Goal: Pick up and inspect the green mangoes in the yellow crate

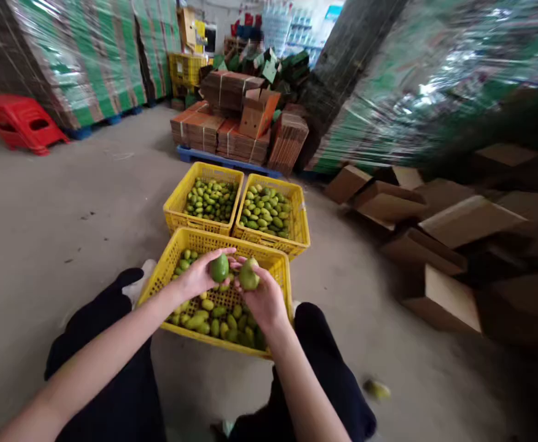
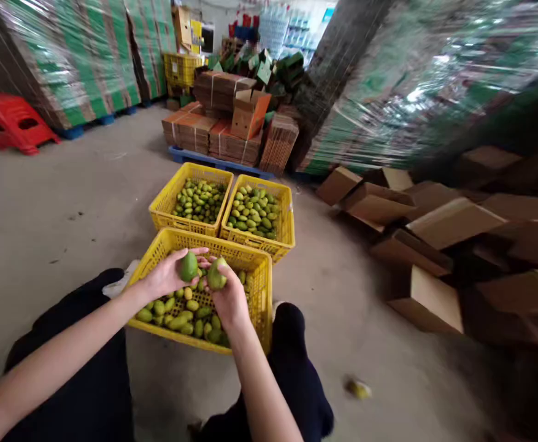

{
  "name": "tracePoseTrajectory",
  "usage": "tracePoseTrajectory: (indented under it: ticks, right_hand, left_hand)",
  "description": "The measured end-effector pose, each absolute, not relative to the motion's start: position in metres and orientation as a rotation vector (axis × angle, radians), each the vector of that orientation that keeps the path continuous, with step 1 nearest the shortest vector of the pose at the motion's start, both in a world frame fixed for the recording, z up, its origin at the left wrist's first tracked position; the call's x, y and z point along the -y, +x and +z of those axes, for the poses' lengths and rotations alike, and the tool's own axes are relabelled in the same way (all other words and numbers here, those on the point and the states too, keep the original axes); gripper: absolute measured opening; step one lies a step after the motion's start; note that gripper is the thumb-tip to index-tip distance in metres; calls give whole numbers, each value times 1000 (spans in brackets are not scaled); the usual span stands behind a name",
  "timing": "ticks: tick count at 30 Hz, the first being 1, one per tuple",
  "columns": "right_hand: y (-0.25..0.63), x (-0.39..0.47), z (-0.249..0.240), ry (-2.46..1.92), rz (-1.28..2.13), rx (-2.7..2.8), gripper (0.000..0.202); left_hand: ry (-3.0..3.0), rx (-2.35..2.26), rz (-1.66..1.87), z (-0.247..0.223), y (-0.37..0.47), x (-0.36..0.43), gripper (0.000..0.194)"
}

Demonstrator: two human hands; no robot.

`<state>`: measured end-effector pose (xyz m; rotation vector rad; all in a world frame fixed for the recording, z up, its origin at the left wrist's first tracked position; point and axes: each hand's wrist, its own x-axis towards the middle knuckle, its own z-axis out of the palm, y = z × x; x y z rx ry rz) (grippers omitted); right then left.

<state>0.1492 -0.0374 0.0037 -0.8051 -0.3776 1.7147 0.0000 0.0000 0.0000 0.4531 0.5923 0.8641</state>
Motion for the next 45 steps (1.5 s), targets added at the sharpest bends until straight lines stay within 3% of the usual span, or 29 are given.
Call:
tracePoseTrajectory:
  ticks: [3, 7, 12, 18, 24, 32, 40, 45]
  right_hand:
    - [149, 38, -3, -814, 1660, 402, 25]
    - [148, 36, -8, -819, 1640, 336, 34]
    - [149, 31, -22, -848, 1569, 137, 33]
    - [156, 32, -31, -860, 1657, 62, 25]
    - [153, 39, -9, -875, 1634, 188, 20]
    - [141, 38, -13, -875, 1890, 165, 20]
    - [149, 37, -9, -800, 1811, 137, 14]
    - [157, 36, -5, -774, 1953, 118, 18]
  left_hand:
    - [439, -671, 934, -9, 7, 1, 25]
    - [252, -697, 950, -6, 11, -2, 33]
    - [126, -641, 1054, -1, 20, -10, 20]
    - [104, -623, 823, -7, 26, -10, 28]
    - [242, -753, 872, -8, 19, -7, 5]
    - [244, -738, 907, -5, 13, -8, 26]
    - [170, -697, 916, 1, 8, -8, 41]
    - [59, -735, 973, 9, 14, -8, 29]
